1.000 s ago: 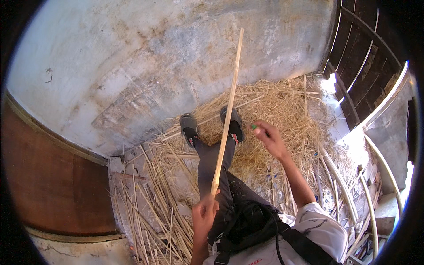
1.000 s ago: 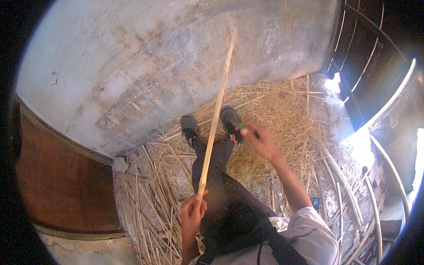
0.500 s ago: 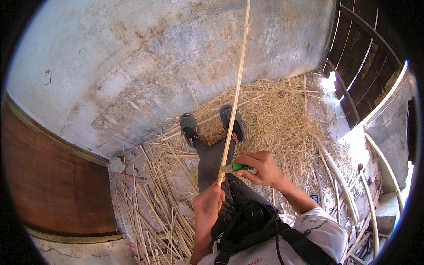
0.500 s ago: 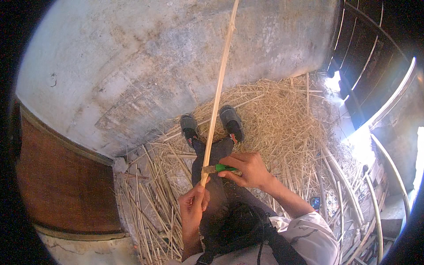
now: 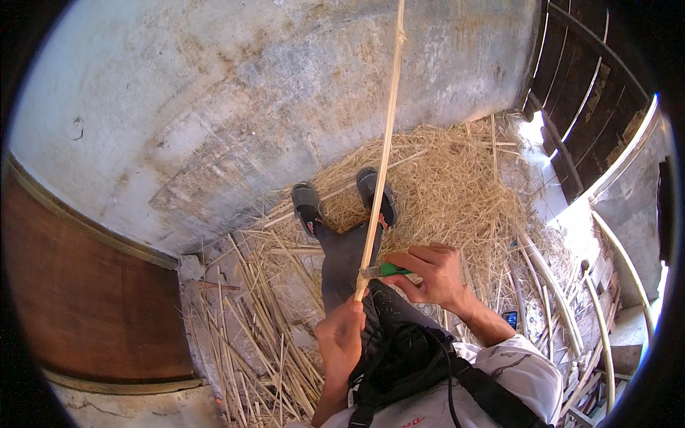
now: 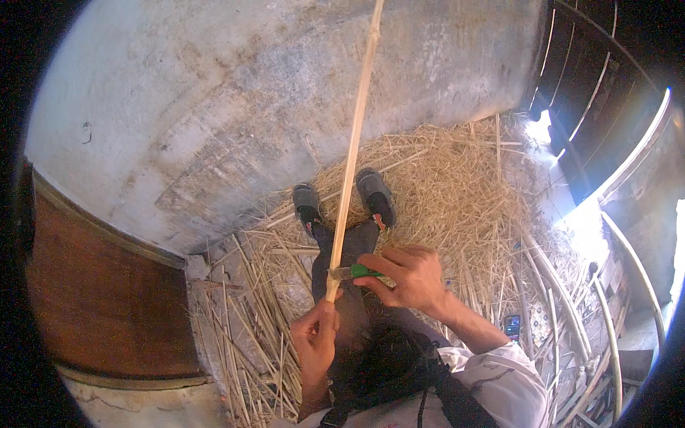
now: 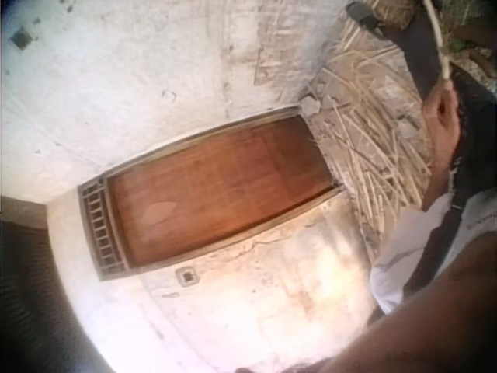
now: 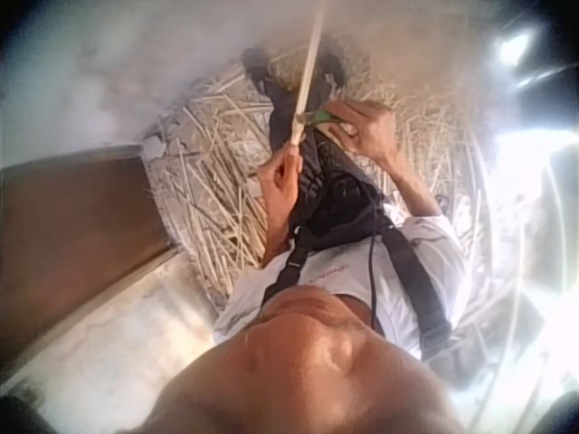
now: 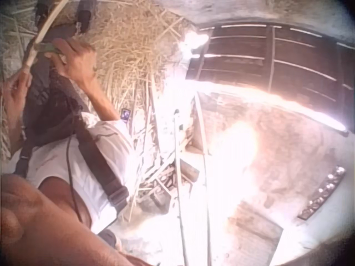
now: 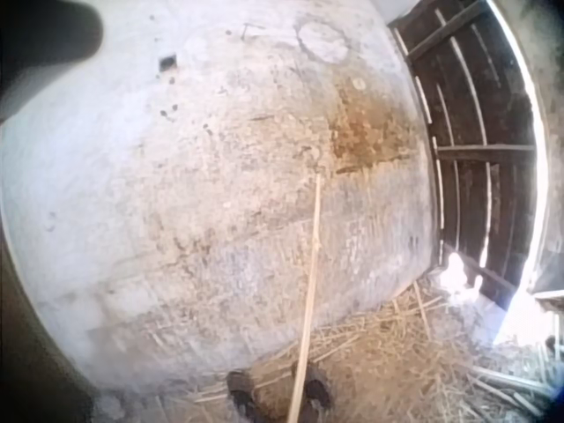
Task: The person strips the nodes and rough surface from a long bamboo stalk using a small utility knife held in the right hand while the left hand rotates the stalk.
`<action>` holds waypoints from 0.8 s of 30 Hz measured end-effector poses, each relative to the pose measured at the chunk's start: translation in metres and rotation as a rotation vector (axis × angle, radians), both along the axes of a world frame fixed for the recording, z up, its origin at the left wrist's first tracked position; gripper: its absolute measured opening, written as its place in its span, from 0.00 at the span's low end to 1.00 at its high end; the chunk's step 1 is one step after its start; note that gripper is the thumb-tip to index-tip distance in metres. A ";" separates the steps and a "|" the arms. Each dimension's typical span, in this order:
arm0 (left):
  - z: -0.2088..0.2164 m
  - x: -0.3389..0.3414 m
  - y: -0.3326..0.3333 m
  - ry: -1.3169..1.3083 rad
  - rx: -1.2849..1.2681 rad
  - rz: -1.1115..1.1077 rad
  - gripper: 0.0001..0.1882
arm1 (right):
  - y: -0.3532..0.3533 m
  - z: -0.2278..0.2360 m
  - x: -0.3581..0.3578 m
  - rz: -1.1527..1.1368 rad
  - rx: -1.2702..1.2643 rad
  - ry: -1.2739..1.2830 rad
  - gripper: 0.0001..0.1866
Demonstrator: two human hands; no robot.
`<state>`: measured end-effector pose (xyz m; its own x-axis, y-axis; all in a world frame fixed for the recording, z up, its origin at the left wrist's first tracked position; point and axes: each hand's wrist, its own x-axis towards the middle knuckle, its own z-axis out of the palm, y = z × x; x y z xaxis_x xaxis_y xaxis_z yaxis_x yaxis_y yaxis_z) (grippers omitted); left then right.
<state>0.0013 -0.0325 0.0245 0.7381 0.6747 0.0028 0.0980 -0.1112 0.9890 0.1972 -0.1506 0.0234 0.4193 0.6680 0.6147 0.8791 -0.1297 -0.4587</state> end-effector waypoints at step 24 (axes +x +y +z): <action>-0.012 -0.048 -0.015 0.205 0.014 -0.076 0.15 | -0.008 -0.062 0.120 -0.448 0.209 0.497 0.16</action>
